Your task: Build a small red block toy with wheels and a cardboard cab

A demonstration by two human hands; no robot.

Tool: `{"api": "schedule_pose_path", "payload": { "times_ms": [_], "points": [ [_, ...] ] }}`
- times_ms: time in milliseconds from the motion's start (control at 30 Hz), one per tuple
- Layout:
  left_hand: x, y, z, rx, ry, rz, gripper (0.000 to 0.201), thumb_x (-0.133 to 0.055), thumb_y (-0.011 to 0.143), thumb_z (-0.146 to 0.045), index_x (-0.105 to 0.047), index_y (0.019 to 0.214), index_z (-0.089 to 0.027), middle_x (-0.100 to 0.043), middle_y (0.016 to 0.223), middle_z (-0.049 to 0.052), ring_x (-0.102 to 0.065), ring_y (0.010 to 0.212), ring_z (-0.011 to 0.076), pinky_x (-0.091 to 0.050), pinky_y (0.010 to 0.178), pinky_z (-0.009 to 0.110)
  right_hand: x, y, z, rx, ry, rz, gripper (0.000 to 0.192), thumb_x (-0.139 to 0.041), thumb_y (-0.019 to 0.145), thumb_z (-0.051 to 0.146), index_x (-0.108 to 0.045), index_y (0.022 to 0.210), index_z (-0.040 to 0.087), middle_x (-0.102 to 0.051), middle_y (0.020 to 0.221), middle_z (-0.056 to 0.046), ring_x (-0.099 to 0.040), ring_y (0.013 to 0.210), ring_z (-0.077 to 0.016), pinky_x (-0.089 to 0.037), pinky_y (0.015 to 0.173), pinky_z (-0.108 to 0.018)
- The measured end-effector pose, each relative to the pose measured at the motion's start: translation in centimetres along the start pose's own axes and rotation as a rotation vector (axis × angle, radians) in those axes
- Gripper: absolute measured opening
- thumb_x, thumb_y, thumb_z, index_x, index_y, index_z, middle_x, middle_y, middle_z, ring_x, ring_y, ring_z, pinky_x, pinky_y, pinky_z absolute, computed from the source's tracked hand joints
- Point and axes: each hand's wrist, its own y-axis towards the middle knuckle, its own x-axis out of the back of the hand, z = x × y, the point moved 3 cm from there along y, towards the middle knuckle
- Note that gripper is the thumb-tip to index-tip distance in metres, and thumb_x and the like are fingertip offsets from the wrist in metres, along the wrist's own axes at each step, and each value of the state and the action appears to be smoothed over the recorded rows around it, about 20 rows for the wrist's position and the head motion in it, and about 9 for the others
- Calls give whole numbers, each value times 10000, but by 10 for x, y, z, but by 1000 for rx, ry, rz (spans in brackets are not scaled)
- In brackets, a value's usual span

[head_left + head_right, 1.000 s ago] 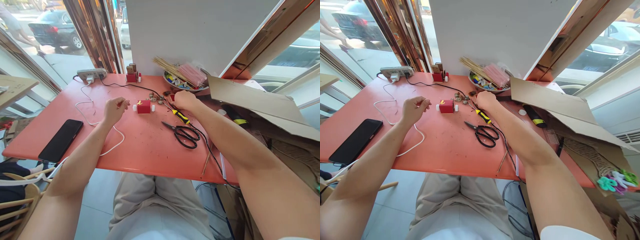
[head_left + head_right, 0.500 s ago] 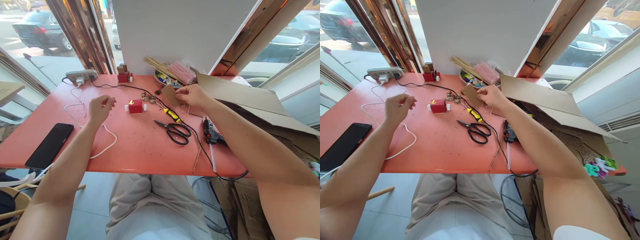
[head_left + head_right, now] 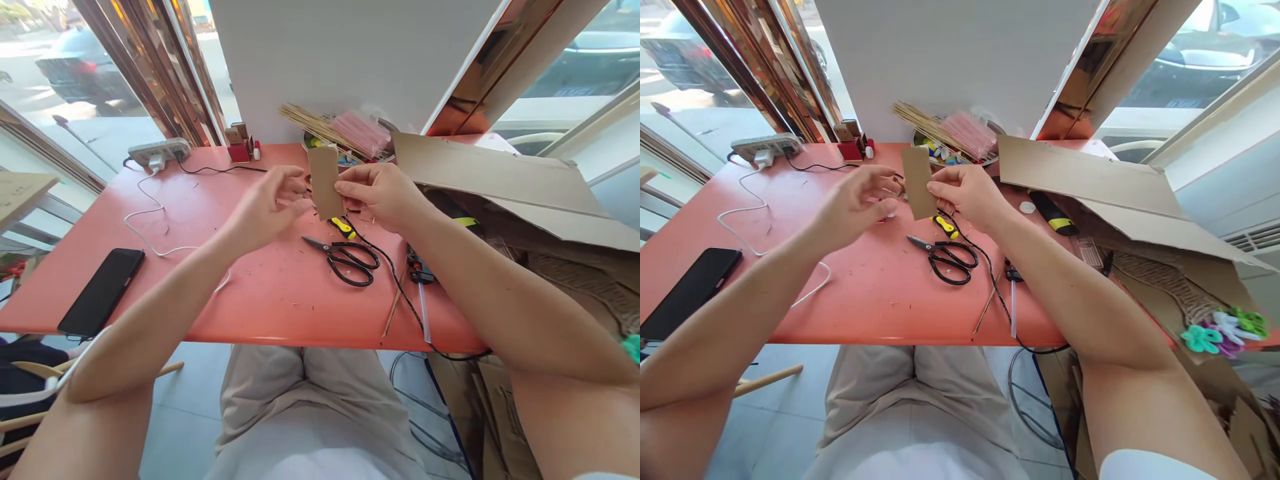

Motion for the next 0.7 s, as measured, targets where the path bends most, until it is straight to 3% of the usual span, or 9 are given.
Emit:
{"api": "schedule_pose_path", "payload": {
  "times_ms": [100, 233, 300, 433, 500, 567, 700],
  "points": [
    [-30, 3, 15, 120, -221, 2, 333, -859, 830, -234, -640, 1078, -206, -783, 877, 9, -792, 846, 191, -611, 732, 292, -11, -13, 7, 23, 10, 97, 185, -881, 850, 186, -712, 774, 185, -666, 668, 26, -606, 611, -98, -481, 573, -208],
    [-39, -3, 31, 239, -442, -1, 368, -924, 785, -335, -645, 986, -204, -794, 853, 17, -772, 760, 181, -555, 608, 253, -10, -24, 9, 68, -99, 207, 184, -824, 892, 298, -703, 795, 198, -695, 675, 12, -628, 606, -121, -479, 582, -235],
    [-36, -9, 35, 269, -478, 47, 395, -963, 737, -374, -677, 945, -197, -804, 888, 28, -757, 771, 165, -538, 598, 235, -9, -31, 9, 87, -366, 258, 188, -785, 919, 347, -729, 812, 203, -703, 674, 2, -636, 610, -141, -469, 586, -255],
    [-25, -19, 39, 321, -517, 12, 430, -968, 727, -434, -625, 856, -209, -736, 793, -6, -712, 701, 143, -527, 570, 235, -17, -58, 11, -24, -1191, 372, 161, -817, 857, 257, -733, 726, 217, -726, 695, -73, -701, 686, -235, -408, 562, -304],
    [-22, -20, 38, 315, -542, -17, 454, -960, 735, -460, -598, 870, -222, -694, 755, -26, -717, 691, 152, -551, 570, 251, -26, -69, 14, -105, -1375, 470, 76, -766, 890, 194, -768, 814, 194, -770, 779, -128, -743, 741, -283, -418, 575, -325],
    [-21, -20, 35, 292, -573, -28, 496, -970, 708, -484, -580, 885, -233, -674, 736, -39, -723, 678, 159, -555, 543, 255, -32, -73, 16, -130, -1421, 519, 121, -674, 926, 135, -771, 865, 171, -783, 817, -156, -761, 772, -302, -420, 588, -332],
    [-19, -20, 31, 278, -590, -48, 570, -1008, 635, -495, -588, 927, -243, -731, 790, -31, -746, 701, 158, -541, 511, 230, -23, -63, 8, -168, -1329, 481, 205, -676, 868, 147, -628, 683, 222, -740, 747, -109, -740, 750, -288, -412, 602, -326]
  ]
}}
